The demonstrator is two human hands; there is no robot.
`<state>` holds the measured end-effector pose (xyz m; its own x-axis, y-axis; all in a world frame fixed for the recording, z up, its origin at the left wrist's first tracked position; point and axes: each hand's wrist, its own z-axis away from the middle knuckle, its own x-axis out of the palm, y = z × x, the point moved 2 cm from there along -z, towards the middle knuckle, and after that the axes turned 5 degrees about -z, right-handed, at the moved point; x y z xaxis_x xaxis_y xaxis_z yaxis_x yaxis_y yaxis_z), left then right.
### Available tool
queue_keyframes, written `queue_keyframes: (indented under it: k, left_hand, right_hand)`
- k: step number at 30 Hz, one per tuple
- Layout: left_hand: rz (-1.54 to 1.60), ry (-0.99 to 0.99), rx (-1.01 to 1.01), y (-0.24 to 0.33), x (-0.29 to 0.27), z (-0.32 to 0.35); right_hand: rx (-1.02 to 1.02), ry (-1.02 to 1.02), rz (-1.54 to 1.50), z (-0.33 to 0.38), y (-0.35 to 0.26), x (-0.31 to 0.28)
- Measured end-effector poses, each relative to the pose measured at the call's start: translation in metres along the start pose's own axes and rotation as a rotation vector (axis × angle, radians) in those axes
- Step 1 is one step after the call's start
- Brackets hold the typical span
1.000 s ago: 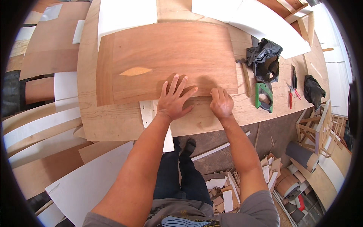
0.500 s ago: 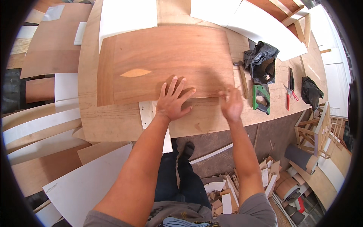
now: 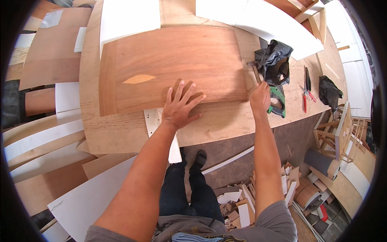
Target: The person aligns a wooden panel within a frame on a workbench and uses a hammer to tap it into place.
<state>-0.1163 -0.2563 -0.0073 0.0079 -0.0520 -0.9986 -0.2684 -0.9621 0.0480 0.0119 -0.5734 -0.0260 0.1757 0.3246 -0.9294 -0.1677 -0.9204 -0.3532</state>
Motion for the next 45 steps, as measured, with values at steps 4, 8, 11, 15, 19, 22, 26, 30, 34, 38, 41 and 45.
queue_keyframes:
  k: [4,8,11,15,19,22,26,30,34,38,41,45]
  left_hand:
    - [0.013,-0.012,-0.012,-0.001,0.0,0.002]
    - [0.054,0.003,-0.02,0.001,-0.001,0.001]
    - [0.046,-0.028,-0.018,0.002,-0.004,0.001]
    - [0.035,-0.045,-0.016,0.001,-0.005,0.001]
    - [0.029,-0.05,-0.012,0.001,-0.003,0.0]
    - [0.021,-0.048,-0.012,0.001,-0.003,0.0]
    - [0.004,-0.047,-0.01,0.003,-0.003,-0.001]
    - [0.002,-0.046,-0.017,0.003,-0.004,-0.001]
    - [0.004,-0.035,-0.014,0.002,-0.002,0.0]
    - [0.003,-0.027,-0.011,0.002,-0.004,0.0]
    - [-0.002,-0.049,-0.01,0.003,-0.004,-0.001]
    - [-0.009,-0.058,-0.007,0.002,-0.002,0.0]
  right_hand:
    - [-0.098,-0.008,-0.413,0.048,-0.007,-0.02]
    - [0.113,-0.17,-0.738,0.143,-0.035,-0.045]
    - [0.152,-0.198,-0.794,0.183,-0.038,-0.034]
    - [0.368,-0.272,-1.094,0.199,-0.051,-0.034]
    - [0.295,-0.163,-0.998,0.192,-0.048,-0.021]
    - [0.073,-0.07,-0.914,0.195,-0.057,-0.023]
    - [0.045,-0.083,-0.855,0.197,-0.048,-0.014]
    - [0.004,-0.102,-0.714,0.199,-0.05,-0.013]
    - [-0.062,-0.076,-0.709,0.197,-0.059,-0.022]
    - [-0.061,-0.086,-0.655,0.197,-0.065,-0.033]
    - [-0.132,-0.086,-0.577,0.193,-0.064,-0.032]
    - [-0.044,-0.131,-0.631,0.192,-0.063,-0.034]
